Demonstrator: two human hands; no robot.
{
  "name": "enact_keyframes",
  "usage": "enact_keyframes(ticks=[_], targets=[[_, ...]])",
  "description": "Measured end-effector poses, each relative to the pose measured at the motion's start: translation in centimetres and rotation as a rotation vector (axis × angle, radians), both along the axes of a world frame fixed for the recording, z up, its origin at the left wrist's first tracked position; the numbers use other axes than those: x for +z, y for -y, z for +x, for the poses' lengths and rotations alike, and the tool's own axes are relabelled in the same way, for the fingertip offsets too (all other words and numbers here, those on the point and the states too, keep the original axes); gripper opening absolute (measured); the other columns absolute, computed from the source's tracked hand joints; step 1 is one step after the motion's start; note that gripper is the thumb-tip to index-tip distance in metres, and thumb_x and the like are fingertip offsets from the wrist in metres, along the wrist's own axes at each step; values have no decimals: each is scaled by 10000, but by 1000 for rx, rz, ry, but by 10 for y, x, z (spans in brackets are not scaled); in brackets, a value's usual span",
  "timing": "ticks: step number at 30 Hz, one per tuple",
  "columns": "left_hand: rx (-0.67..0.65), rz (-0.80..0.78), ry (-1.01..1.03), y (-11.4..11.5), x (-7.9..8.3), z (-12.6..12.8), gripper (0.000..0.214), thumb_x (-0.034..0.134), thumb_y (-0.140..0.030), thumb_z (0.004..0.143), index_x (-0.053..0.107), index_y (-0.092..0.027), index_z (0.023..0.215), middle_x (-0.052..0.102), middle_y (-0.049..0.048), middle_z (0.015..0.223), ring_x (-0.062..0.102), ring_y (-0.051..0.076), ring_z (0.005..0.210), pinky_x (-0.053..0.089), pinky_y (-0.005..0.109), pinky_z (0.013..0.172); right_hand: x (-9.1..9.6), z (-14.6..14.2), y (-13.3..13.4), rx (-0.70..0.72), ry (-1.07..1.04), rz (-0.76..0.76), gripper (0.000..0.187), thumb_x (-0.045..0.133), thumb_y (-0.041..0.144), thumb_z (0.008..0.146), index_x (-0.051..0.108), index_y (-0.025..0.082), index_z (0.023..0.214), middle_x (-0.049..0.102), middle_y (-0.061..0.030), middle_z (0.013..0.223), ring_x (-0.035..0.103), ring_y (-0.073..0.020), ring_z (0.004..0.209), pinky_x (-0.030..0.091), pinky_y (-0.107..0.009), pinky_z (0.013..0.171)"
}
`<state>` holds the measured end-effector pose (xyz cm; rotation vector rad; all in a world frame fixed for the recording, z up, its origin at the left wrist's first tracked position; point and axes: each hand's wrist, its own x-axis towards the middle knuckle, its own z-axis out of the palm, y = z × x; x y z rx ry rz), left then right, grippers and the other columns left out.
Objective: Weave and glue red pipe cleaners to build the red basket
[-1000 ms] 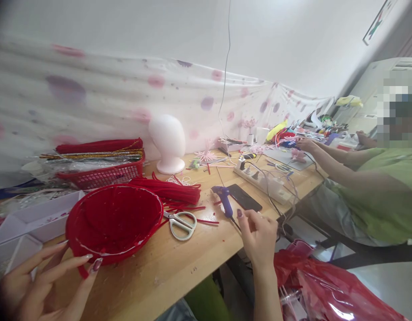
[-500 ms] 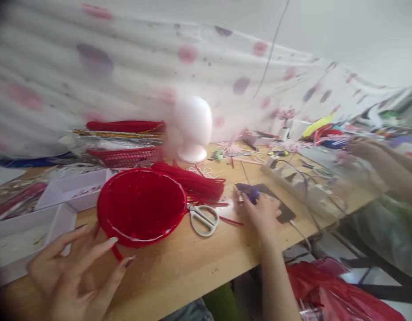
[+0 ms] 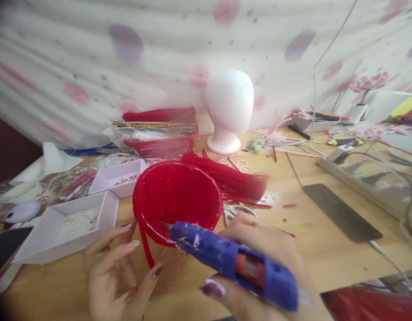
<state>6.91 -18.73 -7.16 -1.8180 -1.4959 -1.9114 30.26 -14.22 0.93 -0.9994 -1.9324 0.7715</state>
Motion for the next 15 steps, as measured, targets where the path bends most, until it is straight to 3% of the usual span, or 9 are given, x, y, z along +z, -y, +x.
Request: enact_keyframes(ticks=[4,9,15], targets=[[-23,66,238,-5,3,8,500,831,-76,715,646,-219,1157,554,59,1254,568,164,1240,518,290,1108,22,-31,-20,149,14,46,241,697,551,904,733,312,918,720,-18,802,674,-211,696,544,-292,616],[-104,39,103,-5,0,-3,648,872,-56,659,623,-206,1239,552,80,1302,571,179,1244,548,292,1063,23,-38,-29,155,78,6,369,644,528,951,615,257,703,638,3,651,604,-176,598,441,-285,517],[20,93,153,-10,3,2,478,876,-188,707,650,-207,1128,604,74,1215,611,189,1160,575,299,967,25,-45,-34,181,123,-106,375,637,493,950,605,209,708,589,27,648,549,-120,564,372,-262,500]])
